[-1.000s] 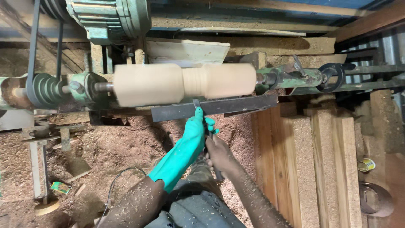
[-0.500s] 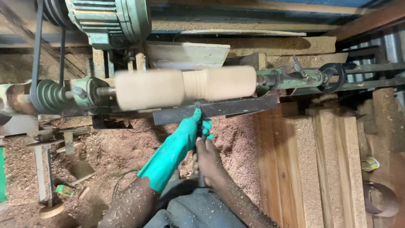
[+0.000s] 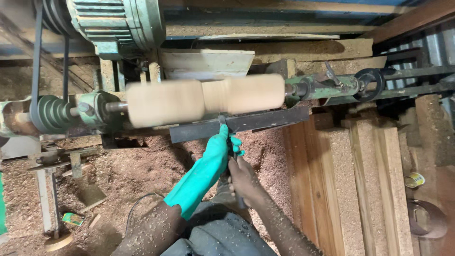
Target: The person shapes a piece of wood on a rotating lathe using a hand-held chisel, moving the tool across the surface to remove material.
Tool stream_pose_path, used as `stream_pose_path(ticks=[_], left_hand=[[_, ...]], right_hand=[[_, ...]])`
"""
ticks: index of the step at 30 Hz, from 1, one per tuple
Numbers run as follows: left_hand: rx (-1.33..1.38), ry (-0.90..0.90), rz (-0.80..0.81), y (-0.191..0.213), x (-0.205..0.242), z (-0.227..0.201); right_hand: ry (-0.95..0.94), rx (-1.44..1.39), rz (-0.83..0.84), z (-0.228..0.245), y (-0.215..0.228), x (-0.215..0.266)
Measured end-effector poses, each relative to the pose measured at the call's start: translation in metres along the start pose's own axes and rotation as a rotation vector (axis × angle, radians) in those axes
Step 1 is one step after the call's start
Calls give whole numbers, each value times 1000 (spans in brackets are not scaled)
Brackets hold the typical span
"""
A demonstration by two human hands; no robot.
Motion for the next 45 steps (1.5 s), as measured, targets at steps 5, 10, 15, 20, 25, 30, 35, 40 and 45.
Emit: stream_pose_path(ticks=[5, 10, 15, 20, 25, 30, 35, 40, 45], left_hand=[[48, -53, -107, -8, -5, 6], [37, 40, 12, 1, -3, 0], [-152, 228, 155, 7, 10, -13], [-198, 137, 122, 6, 8, -16], [-211, 60, 26, 7, 4, -10], [-88, 38, -14, -1, 5, -4], [-12, 8, -62, -7, 4, 4], [37, -79, -89, -18, -9, 9], [117, -134, -111, -25, -14, 13]], right_hand=[[134, 60, 120, 19, 19, -2], [26, -144, 16, 4, -2, 2], [85, -222, -129, 1, -39, 3], [97, -177, -224, -11, -36, -1], [213, -180, -121, -16, -25, -14], [155, -153, -60, -14, -12, -12], [76, -37, -17, 4, 8, -1], [6, 71, 64, 19, 34, 4], [140, 79, 172, 24, 45, -6]])
Point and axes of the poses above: each hand's wrist, its own x-axis away from the middle knuckle, its own y-axis out of the back of the hand, z = x × y, the point moved 9 cm from there along -x, towards the middle knuckle, and after that the axes turned 7 degrees about y, right-handed, at the moved point
